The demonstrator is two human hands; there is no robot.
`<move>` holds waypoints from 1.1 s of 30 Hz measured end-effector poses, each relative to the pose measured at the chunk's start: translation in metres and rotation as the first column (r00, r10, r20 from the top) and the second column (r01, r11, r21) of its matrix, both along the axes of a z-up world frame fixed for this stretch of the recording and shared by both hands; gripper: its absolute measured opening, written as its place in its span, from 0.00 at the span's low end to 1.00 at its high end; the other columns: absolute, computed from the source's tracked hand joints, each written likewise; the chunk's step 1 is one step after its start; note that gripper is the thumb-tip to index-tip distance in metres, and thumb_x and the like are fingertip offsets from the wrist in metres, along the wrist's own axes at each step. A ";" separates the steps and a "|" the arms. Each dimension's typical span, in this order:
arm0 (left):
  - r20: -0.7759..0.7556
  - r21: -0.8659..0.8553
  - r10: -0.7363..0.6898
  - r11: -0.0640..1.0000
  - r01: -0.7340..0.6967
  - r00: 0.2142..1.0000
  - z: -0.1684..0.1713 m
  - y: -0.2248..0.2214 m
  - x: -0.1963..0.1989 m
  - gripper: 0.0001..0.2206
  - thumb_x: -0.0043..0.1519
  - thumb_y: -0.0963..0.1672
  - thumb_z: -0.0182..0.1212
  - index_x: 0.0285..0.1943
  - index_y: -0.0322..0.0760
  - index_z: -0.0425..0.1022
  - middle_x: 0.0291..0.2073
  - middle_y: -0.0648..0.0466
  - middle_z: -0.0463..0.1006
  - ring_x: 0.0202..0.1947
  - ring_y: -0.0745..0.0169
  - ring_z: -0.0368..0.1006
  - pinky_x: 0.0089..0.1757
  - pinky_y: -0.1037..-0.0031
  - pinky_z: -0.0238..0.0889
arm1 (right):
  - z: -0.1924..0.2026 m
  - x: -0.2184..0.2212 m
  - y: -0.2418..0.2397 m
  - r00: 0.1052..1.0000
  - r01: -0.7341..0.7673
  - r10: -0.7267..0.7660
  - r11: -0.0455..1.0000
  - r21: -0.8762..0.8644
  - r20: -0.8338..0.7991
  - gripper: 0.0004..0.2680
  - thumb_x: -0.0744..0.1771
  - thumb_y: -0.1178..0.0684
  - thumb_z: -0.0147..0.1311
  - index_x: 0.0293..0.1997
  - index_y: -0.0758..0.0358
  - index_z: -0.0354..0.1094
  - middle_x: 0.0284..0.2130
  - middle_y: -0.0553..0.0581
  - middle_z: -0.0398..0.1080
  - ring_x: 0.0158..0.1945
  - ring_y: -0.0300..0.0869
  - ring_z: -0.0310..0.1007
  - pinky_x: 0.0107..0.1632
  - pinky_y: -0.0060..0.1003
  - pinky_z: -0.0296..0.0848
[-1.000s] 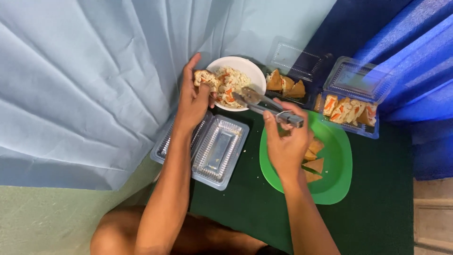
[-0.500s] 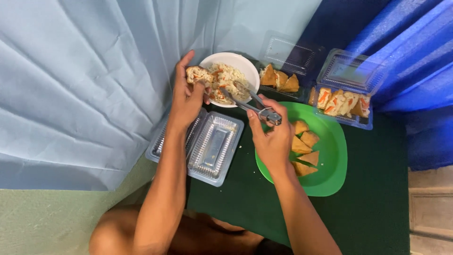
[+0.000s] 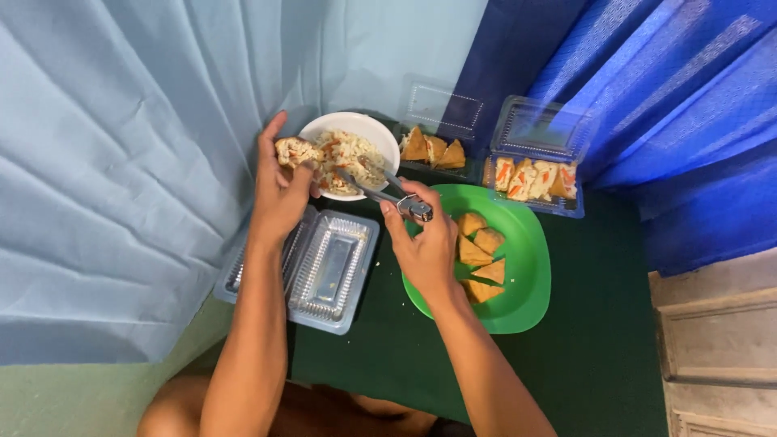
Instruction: Stuffing fried food pockets with a vegetable mixture using tongs
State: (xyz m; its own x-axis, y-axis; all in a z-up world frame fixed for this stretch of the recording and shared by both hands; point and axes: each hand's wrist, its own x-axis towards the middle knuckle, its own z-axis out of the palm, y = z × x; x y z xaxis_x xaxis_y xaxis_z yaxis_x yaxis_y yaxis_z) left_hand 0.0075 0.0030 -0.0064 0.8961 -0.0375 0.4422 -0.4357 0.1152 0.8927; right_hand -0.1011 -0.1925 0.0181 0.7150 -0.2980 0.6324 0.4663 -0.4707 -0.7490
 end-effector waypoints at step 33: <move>-0.037 -0.002 0.045 0.999 -0.045 0.998 0.011 0.002 -0.010 0.35 0.60 0.35 0.49 0.79 0.43 0.51 0.38 0.48 0.72 0.23 0.65 0.69 0.29 0.73 0.71 | 0.002 0.002 -0.003 0.996 -0.015 -0.007 0.970 0.243 0.090 0.08 0.68 0.63 0.59 0.51 0.69 0.65 0.44 0.70 0.78 0.42 0.44 0.80 0.44 0.36 0.82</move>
